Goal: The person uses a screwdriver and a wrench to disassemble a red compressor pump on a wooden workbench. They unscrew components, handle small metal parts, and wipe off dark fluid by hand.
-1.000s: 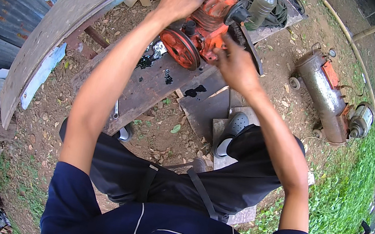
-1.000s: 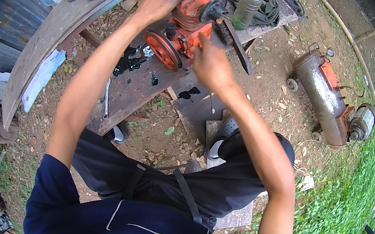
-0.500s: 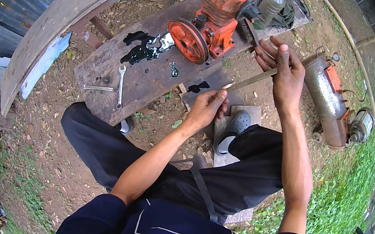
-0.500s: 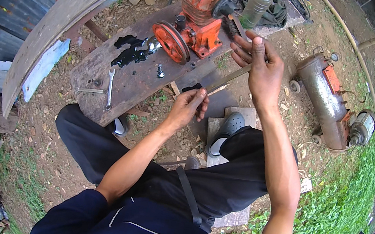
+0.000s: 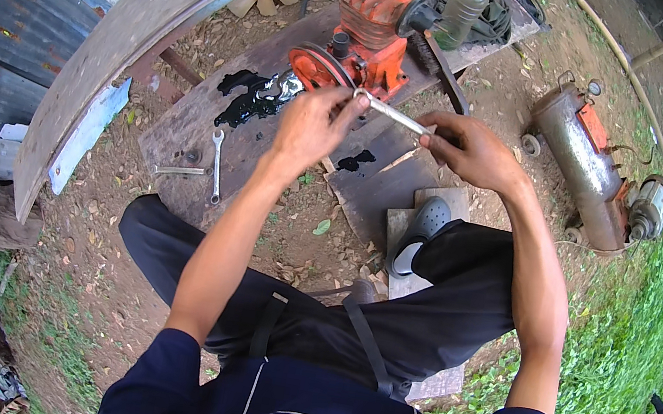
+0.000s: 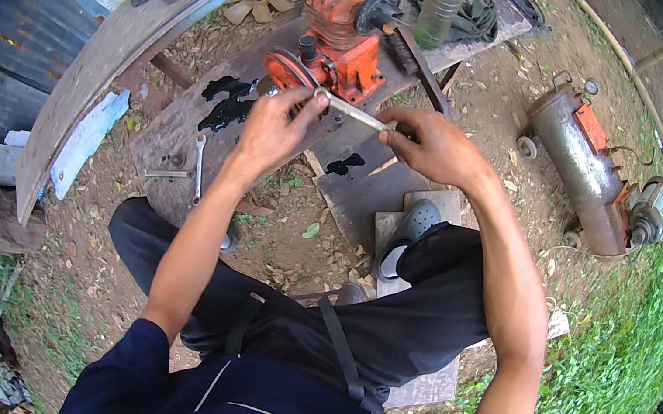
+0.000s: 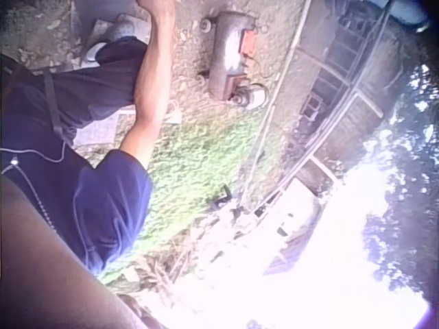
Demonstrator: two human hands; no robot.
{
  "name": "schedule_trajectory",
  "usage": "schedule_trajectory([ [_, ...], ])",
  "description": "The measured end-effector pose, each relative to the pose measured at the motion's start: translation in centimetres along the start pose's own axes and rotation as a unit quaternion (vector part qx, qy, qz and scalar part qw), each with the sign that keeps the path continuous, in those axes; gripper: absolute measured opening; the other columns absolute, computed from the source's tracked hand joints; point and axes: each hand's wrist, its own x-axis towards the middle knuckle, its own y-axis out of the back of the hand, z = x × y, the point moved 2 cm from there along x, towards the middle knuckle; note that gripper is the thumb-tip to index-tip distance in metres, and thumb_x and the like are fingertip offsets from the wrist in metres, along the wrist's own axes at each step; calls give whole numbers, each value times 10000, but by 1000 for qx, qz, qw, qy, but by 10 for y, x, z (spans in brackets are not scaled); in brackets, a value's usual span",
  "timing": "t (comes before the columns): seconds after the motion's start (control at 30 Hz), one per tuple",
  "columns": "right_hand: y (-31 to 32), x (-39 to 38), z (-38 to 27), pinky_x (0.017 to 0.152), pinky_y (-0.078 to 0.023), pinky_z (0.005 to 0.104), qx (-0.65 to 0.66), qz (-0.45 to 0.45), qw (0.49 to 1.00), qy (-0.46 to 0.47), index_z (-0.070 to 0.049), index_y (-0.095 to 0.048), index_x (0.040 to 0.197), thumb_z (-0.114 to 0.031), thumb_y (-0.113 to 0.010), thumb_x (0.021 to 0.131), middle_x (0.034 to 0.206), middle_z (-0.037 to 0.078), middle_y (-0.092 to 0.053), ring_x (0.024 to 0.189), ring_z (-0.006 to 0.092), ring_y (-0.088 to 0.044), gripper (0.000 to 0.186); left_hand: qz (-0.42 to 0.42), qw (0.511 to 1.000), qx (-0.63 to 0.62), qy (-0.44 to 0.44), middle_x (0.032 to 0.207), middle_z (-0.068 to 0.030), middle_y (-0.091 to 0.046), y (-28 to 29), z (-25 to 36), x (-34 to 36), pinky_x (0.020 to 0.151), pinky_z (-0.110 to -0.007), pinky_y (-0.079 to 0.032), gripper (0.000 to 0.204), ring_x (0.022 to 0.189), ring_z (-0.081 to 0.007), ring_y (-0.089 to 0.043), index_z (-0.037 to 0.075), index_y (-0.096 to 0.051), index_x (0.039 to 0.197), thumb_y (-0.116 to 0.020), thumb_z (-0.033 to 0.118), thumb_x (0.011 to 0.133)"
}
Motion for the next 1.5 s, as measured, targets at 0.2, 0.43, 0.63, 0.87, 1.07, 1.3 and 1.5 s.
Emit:
schedule_trajectory([
  [0.2, -1, 11, -4, 788, -526, 468, -162, 138, 975, 64, -80, -665, 1151, -168, -576, 895, 947, 217, -683, 880, 384, -662, 285, 255, 944, 95, -187, 934, -136, -655, 32, -9, 72, 784, -409, -490, 224, 868, -296, -640, 42, -687, 963, -689, 247, 874],
  [0.43, -24, 34, -19, 738, -542, 482, -255, 132, 958, 19, -151, -690, 1148, -145, -548, 884, 880, 193, -691, 817, 376, -673, 299, 209, 971, -37, -107, 1025, -131, -628, 3, -29, 103, 819, -408, -498, 400, 864, -291, -653, 37, -516, 1195, -663, 277, 911],
  [0.63, -32, 47, -29, 720, -550, 476, -286, 137, 948, -20, -161, -708, 1108, -113, -544, 843, 841, 185, -696, 803, 363, -688, 315, 187, 981, -23, -48, 921, -119, -668, 1, -40, 108, 744, -399, -503, 446, 790, -261, -659, 47, -479, 1216, -568, 402, 961],
  [0.87, -12, 59, -53, 756, -550, 465, -330, 133, 932, -69, -200, -743, 1064, -111, -568, 815, 892, 151, -709, 844, 350, -686, 317, 152, 988, -26, -15, 822, -109, -673, 3, -36, 105, 707, -410, -495, 458, 737, -271, -659, 71, -460, 1232, -550, 432, 966],
  [1.07, -8, 66, -64, 778, -549, 459, -418, 94, 900, -76, -177, -744, 1051, -73, -587, 796, 897, 165, -706, 878, 351, -682, 317, 143, 989, -30, -10, 872, -161, -705, 3, -38, 107, 739, -504, -496, 451, 837, -403, -672, 104, -439, 1223, -544, 446, 950],
  [1.3, -3, 65, -64, 773, -547, 461, -394, 74, 915, -41, -203, -741, 1052, -96, -598, 813, 901, 162, -706, 879, 348, -679, 298, 130, 991, 4, 8, 908, -194, -705, 4, -42, 108, 758, -517, -494, 497, 872, -431, -666, 107, -428, 1244, -484, 511, 960],
  [1.5, -8, 75, -66, 761, -550, 458, -406, 92, 907, -56, -200, -744, 1029, -88, -589, 806, 895, 167, -706, 862, 351, -684, 294, 122, 992, 3, -7, 914, -205, -703, 5, -41, 108, 771, -516, -494, 535, 875, -439, -662, 96, -441, 1260, -448, 542, 964],
])
